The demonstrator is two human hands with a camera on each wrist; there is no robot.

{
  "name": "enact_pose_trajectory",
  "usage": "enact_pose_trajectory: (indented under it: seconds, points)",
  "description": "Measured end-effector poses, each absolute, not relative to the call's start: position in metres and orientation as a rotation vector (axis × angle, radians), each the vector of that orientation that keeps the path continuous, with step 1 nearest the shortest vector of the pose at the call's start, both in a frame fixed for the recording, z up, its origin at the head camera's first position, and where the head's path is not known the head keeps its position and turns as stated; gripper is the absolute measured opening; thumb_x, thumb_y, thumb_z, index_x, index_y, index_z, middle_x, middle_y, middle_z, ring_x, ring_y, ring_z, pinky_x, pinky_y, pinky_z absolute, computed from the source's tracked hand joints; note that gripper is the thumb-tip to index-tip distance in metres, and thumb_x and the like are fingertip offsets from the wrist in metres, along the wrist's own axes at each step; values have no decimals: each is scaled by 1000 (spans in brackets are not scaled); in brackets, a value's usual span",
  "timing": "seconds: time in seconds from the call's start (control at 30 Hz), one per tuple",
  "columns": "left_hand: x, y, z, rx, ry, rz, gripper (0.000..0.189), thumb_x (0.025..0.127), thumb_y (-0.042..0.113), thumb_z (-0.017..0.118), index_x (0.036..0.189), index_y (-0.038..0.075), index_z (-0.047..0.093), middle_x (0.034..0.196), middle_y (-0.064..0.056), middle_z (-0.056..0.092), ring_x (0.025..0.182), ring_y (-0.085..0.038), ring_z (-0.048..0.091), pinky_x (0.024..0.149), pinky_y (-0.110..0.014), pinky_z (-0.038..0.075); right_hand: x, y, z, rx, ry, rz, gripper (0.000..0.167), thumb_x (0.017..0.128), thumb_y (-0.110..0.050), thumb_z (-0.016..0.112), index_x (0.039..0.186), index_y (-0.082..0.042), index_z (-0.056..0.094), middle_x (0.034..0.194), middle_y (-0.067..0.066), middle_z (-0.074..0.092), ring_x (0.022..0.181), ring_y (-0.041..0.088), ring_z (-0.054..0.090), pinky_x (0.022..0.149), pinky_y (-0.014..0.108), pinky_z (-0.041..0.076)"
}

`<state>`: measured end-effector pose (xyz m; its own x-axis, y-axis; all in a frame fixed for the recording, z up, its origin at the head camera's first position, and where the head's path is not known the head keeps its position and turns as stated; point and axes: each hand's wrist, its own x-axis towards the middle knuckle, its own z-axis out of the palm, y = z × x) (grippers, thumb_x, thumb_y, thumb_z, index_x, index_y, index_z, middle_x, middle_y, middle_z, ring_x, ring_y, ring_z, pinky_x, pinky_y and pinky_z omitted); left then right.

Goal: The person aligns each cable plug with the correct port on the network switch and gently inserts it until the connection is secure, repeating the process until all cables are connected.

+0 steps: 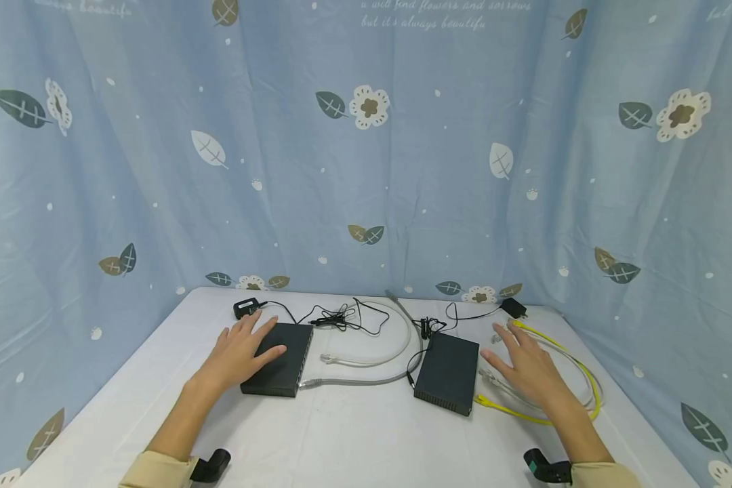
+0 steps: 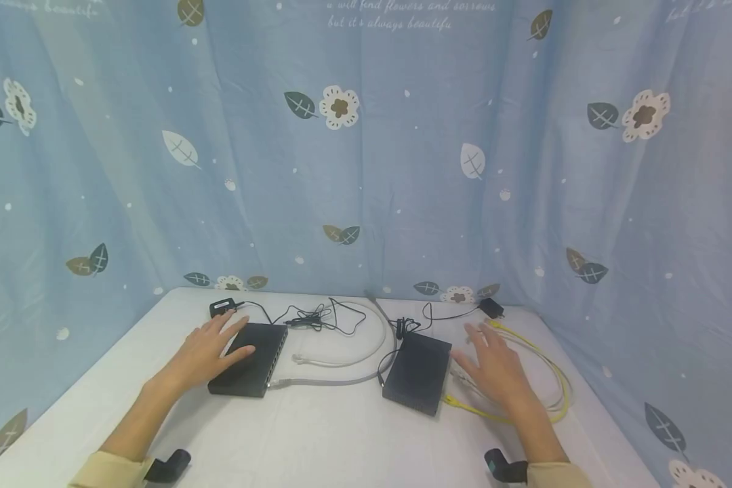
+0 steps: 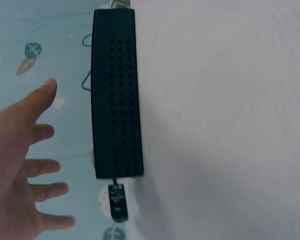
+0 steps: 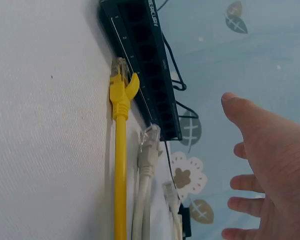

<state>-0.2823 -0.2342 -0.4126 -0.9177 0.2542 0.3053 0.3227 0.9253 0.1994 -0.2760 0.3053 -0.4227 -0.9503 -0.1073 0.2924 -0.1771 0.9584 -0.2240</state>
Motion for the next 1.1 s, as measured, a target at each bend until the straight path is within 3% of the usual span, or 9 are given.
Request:
enact_pose_trajectory:
  seconds: [0.13,0.23,0.43,0.9,1.1]
  points:
    - [-282,-223,-409,-530,-2818,-376,63,94,52,58,142,12,53,146,-25,46,129,-49,48,97,-67,41,-276,302,-421,240,-2832,370,71,96,-53,55,150,-10,38,153,27,33,136,54,33,99,76,30]
    - [-280,-212,-404,-590,-2888,-401,61,94,52,58,141,12,55,142,-22,52,125,-44,54,96,-62,45,-276,298,-421,253,-2833,375,70,95,-52,57,149,-10,41,151,27,36,136,53,34,98,75,31]
    - [-274,-188,-395,-663,-2961,-422,56,94,51,59,139,17,57,137,-12,59,125,-35,57,98,-57,47,-274,290,-422,279,-2841,365,71,94,-55,56,148,-11,42,151,26,37,136,52,36,98,75,32]
    - [-281,-139,-400,-826,-2958,-454,52,94,47,60,136,17,60,132,-11,62,118,-31,62,94,-52,51,-268,272,-423,389,-2865,398,63,92,-49,62,142,-12,51,146,24,44,133,48,43,100,65,40]
    - [-287,-115,-402,-913,-2939,-374,50,94,47,61,137,20,60,128,-4,65,115,-24,63,94,-46,52,-263,264,-419,421,-2956,399,72,88,-60,62,140,-12,53,145,22,46,130,45,47,97,63,44]
